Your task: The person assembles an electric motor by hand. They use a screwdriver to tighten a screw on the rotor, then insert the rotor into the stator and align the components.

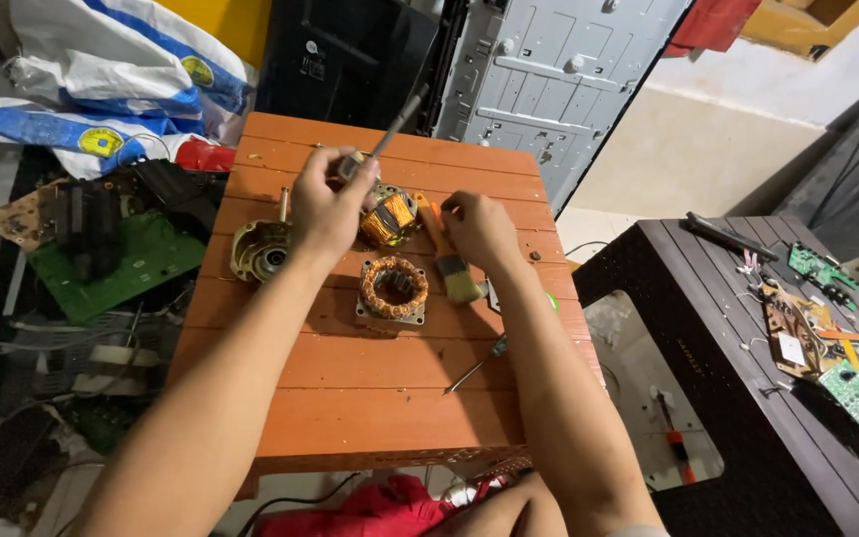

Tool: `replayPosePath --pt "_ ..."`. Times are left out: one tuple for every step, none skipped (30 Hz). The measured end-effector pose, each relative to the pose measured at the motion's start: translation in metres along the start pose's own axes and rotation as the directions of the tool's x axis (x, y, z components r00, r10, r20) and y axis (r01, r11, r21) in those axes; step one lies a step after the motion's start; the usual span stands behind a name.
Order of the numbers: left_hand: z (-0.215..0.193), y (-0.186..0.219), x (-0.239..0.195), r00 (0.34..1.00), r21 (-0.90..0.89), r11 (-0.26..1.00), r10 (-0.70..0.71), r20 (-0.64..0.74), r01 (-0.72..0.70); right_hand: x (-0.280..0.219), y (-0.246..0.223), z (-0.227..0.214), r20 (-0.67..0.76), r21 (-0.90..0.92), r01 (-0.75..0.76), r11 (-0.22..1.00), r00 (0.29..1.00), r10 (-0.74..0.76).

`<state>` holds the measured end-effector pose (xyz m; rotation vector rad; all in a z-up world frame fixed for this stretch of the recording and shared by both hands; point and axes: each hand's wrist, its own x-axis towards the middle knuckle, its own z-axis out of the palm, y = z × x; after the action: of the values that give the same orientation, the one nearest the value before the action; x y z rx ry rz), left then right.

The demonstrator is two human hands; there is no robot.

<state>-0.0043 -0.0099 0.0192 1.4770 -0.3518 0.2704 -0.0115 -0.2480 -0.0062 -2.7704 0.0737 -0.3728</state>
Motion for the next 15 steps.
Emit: replayPosePath --pt "0.002 0.0 -0.001 1.0 -0.002 1.0 -0.001 0.002 0.001 0.005 0.005 -0.003 0.0 -0.002 -0.002 1.0 1.0 0.002" --pt "0.005 0.0 -0.003 1.0 0.027 1.0 0.007 -0.002 -0.007 0.008 0.012 -0.005 -0.084 -0.044 0.003 0.999 0.996 -0.006" --pt "0.008 0.0 -0.006 1.0 0.057 0.998 0.016 -0.005 -0.016 0.01 0.018 -0.008 -0.167 -0.087 0.004 0.996 0.986 -0.018" --pt "0.007 -0.002 -0.008 1.0 0.052 0.999 0.015 0.006 -0.015 0.007 0.02 -0.018 -0.17 -0.09 -0.008 0.996 0.985 -0.008" --pt "0.005 -0.003 -0.01 0.997 0.119 0.99 0.072 -0.013 -0.07 0.003 0.02 -0.029 -0.207 -0.069 -0.045 0.997 0.978 0.03" --pt "0.003 -0.002 -0.007 0.989 0.188 0.973 0.144 -0.034 -0.135 0.006 0.018 -0.042 -0.253 -0.047 -0.072 0.996 0.966 0.058" --pt "0.002 -0.002 -0.004 0.988 0.182 0.972 0.154 -0.029 -0.146 0.006 0.019 -0.051 -0.265 -0.049 -0.074 0.996 0.963 0.059" --pt "0.001 -0.004 -0.006 0.979 0.235 0.954 0.199 -0.04 -0.185 0.001 0.021 -0.058 -0.12 -0.125 -0.141 0.982 0.985 0.127" --pt "0.0 -0.006 -0.007 0.968 0.287 0.932 0.246 -0.049 -0.222 -0.005 0.023 -0.064 0.023 -0.208 -0.195 0.958 0.979 0.204" --pt "0.0 -0.001 -0.008 0.968 0.279 0.933 0.248 -0.046 -0.226 -0.011 0.023 -0.067 0.016 -0.213 -0.2 0.956 0.978 0.208" --pt "0.0 0.003 -0.01 0.963 0.292 0.924 0.268 -0.032 -0.247 -0.017 0.022 -0.07 0.106 -0.302 -0.204 0.931 0.964 0.245" --pt "0.001 0.006 -0.013 0.959 0.302 0.916 0.282 -0.025 -0.262 -0.024 0.022 -0.072 0.196 -0.394 -0.193 0.898 0.937 0.288" --pt "0.002 0.007 -0.012 0.96 0.292 0.92 0.28 -0.027 -0.26 -0.033 0.016 -0.074 0.194 -0.404 -0.196 0.893 0.936 0.293" --pt "0.001 0.008 -0.012 0.958 0.282 0.919 0.287 0.005 -0.277 -0.043 0.009 -0.074 0.254 -0.426 -0.18 0.887 0.917 0.308" --pt "0.001 0.009 -0.012 0.955 0.271 0.917 0.294 0.037 -0.293 -0.053 0.001 -0.075 0.313 -0.446 -0.162 0.88 0.893 0.323"
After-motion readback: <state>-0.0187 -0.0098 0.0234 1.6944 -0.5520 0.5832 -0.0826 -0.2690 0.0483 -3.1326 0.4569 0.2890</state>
